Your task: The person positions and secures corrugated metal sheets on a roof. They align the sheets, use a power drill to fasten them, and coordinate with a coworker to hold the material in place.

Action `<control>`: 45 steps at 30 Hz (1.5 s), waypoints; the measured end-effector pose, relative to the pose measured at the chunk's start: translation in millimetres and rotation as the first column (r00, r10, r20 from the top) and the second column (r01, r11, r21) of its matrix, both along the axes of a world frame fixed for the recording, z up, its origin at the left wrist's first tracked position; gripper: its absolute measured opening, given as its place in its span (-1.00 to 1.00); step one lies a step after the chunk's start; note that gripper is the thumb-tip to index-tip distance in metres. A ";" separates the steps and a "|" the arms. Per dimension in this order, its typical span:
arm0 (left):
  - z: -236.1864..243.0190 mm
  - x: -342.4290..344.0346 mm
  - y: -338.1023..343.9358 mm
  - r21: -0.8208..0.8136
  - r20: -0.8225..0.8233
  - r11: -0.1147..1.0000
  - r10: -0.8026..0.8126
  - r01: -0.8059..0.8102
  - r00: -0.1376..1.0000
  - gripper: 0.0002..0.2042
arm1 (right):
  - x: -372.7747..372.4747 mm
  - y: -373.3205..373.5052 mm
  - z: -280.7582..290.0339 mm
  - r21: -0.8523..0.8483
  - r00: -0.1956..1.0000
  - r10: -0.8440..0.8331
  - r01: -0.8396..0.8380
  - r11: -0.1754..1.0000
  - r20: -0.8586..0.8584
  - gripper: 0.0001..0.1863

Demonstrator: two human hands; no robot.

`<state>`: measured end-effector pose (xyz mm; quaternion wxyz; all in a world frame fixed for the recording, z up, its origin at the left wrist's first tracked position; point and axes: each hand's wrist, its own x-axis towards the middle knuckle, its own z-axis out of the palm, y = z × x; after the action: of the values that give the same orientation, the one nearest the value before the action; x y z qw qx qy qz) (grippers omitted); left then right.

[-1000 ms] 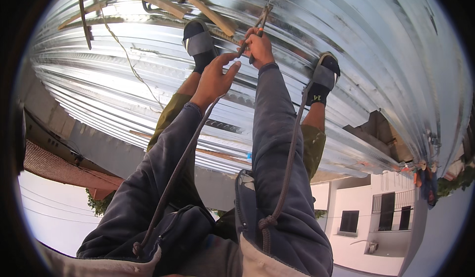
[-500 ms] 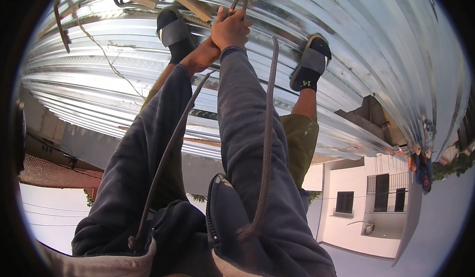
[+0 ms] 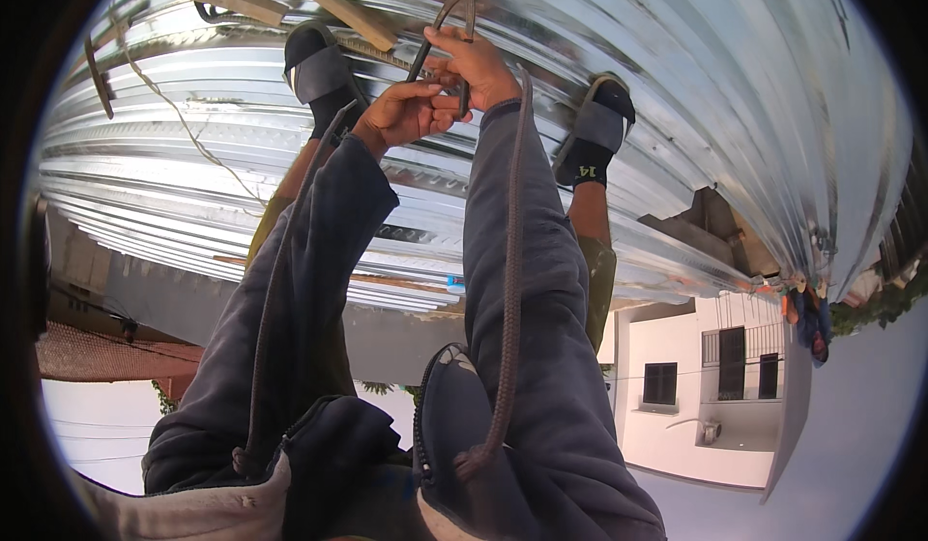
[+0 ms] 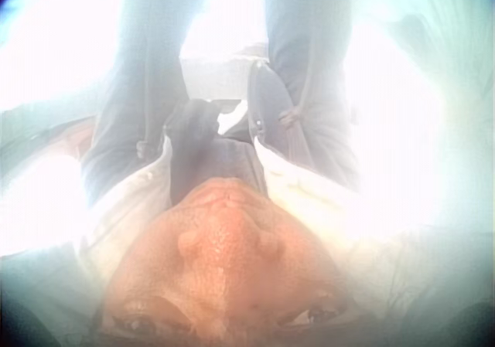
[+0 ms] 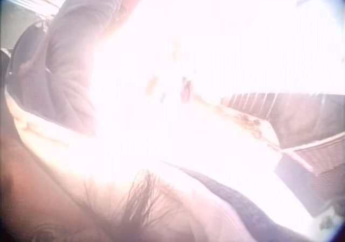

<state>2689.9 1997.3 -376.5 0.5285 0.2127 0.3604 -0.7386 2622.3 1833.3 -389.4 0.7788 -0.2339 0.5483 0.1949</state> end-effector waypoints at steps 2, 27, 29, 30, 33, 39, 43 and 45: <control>1.2 -3.2 -3.3 0.002 -0.074 0.998 0.061 -0.061 0.995 -0.62 | -2.4 -9.4 -11.7 0.363 0.949 -0.232 0.145 0.921 0.211 -0.41; 38.1 -6.4 -10.1 0.246 0.277 0.914 -0.385 0.322 0.880 -0.54 | -15.9 22.6 7.3 -0.264 0.985 0.130 -0.156 0.952 -0.112 -0.61; 33.6 8.6 -1.4 0.315 0.380 0.866 -0.490 0.389 0.784 -0.56 | -10.4 22.6 12.3 -0.261 0.985 0.111 -0.142 0.955 -0.132 -0.57; 30.3 13.0 0.5 0.348 0.425 0.839 -0.539 0.419 0.727 -0.57 | -7.3 21.4 12.7 -0.260 0.989 0.072 -0.104 0.960 -0.130 -0.58; 22.0 27.9 -10.6 0.487 0.586 0.666 -0.729 0.565 0.354 -0.61 | -4.3 14.8 8.1 -0.264 0.990 -0.006 -0.031 0.964 -0.138 -0.61; 6.9 24.7 -0.4 0.544 0.663 0.695 -0.699 0.470 0.268 -0.57 | 6.3 8.3 5.3 -0.255 0.988 0.008 -0.047 0.966 -0.154 -0.61; 8.6 19.2 2.9 0.582 0.770 0.686 -0.638 0.436 -0.023 -0.34 | 14.2 15.7 7.1 -0.225 0.987 -0.071 0.038 0.974 -0.143 -0.65; 24.4 24.2 -14.7 0.576 0.736 0.573 -0.674 0.582 -0.066 0.03 | 8.4 17.6 0.3 -0.217 0.981 -0.143 0.112 0.970 -0.134 -0.68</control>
<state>2714.1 1982.6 -352.1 0.2164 0.7507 -0.1217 -0.6122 2630.8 1850.9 -389.1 0.7179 -0.2632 0.6362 0.1026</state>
